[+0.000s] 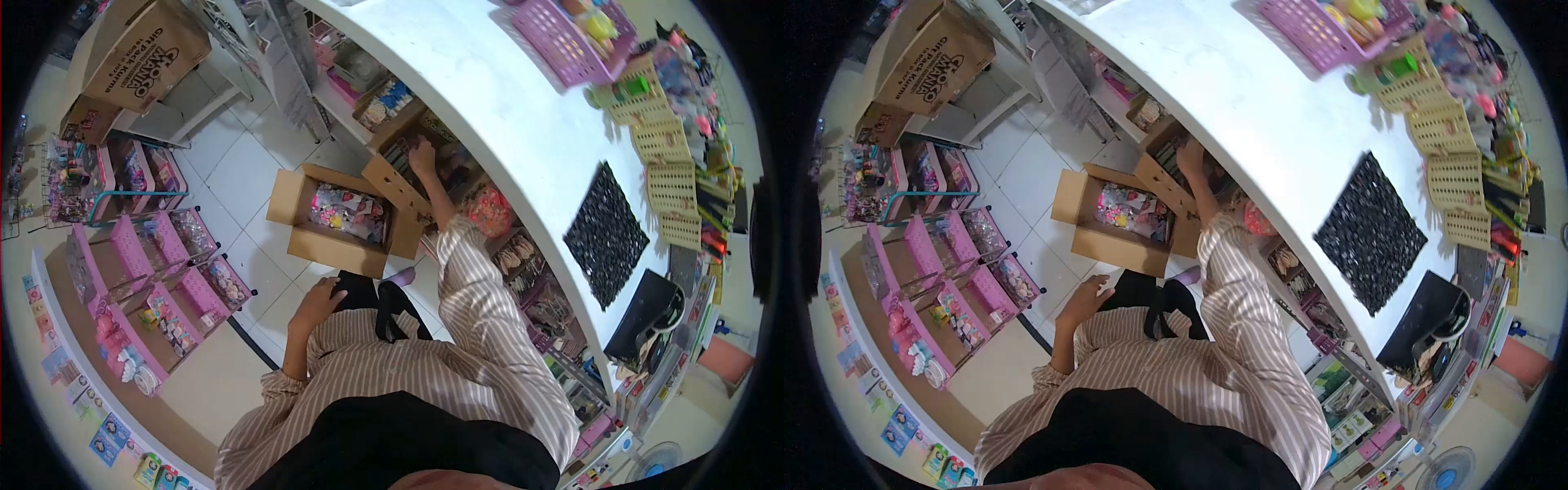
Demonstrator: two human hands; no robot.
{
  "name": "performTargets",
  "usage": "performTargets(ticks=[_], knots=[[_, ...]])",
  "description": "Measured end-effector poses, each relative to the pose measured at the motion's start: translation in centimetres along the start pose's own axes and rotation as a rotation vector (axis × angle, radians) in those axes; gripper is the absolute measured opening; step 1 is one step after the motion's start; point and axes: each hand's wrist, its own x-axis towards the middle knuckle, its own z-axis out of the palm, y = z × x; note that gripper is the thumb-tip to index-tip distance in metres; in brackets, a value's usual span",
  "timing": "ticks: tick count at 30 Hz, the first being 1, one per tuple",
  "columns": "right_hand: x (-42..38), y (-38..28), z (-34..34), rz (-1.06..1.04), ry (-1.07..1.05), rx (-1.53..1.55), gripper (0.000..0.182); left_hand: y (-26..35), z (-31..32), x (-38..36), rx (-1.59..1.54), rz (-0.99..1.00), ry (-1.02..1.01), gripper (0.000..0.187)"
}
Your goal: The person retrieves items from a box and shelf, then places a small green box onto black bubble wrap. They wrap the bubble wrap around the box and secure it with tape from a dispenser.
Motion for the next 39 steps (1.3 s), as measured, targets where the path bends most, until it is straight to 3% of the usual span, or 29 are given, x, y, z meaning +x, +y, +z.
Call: performTargets(ticks=[1,3,6,10,12,15,18,21,28,31,33,35,37,39], knots=[[1.4,1.2,1.1,-0.003,-0.006,-0.005,0.022,-0.5,-0.7,0.2,-0.027,-0.016,0.057,0.041],[3.2,2.2,2.7,-0.092,-0.253,-0.347,0.025,-1.3,-2.7,0.5,-0.048,-0.050,0.117,0.040],[3.4,2.2,3.8,-0.023,-0.361,-0.378,0.032,-3.0,-4.9,0.7,-0.066,-0.115,0.221,0.039],[3.1,1.1,3.8,0.068,-0.395,-0.464,0.039,-5.4,-7.0,0.7,-0.048,-0.165,0.272,0.039],[2.0,1.1,3.7,-0.077,-0.329,-0.594,0.041,-6.3,-7.6,0.9,-0.032,-0.167,0.283,0.039],[1.7,1.1,4.0,-0.069,-0.218,-0.673,0.035,-6.5,-8.2,1.5,-0.042,-0.155,0.263,0.040],[2.6,1.2,3.5,0.000,-0.373,-0.484,0.031,-6.3,-8.5,2.6,-0.054,-0.126,0.239,0.040],[2.2,2.5,3.9,-0.140,-0.305,-0.431,0.027,-5.4,-8.9,3.1,-0.058,-0.113,0.229,0.040],[1.7,2.0,3.2,-0.091,-0.268,-0.371,0.031,-5.2,-9.3,4.0,0.001,-0.076,0.187,0.039],[1.7,2.7,4.2,-0.108,-0.375,-0.420,0.031,-5.8,-9.3,3.5,0.025,-0.066,0.187,0.039],[1.5,3.5,4.9,-0.174,-0.299,-0.421,0.030,-6.2,-9.0,3.2,0.001,-0.091,0.197,0.039],[0.7,1.0,3.1,-0.155,-0.347,-0.489,0.030,-6.8,-8.8,2.7,0.014,-0.101,0.174,0.039],[1.5,0.6,2.8,0.071,-0.514,-0.311,0.034,-7.3,-8.8,2.5,0.029,-0.106,0.156,0.038],[2.2,1.0,2.8,0.093,-0.445,-0.252,0.043,-7.7,-8.7,2.2,0.022,-0.080,0.192,0.038]])
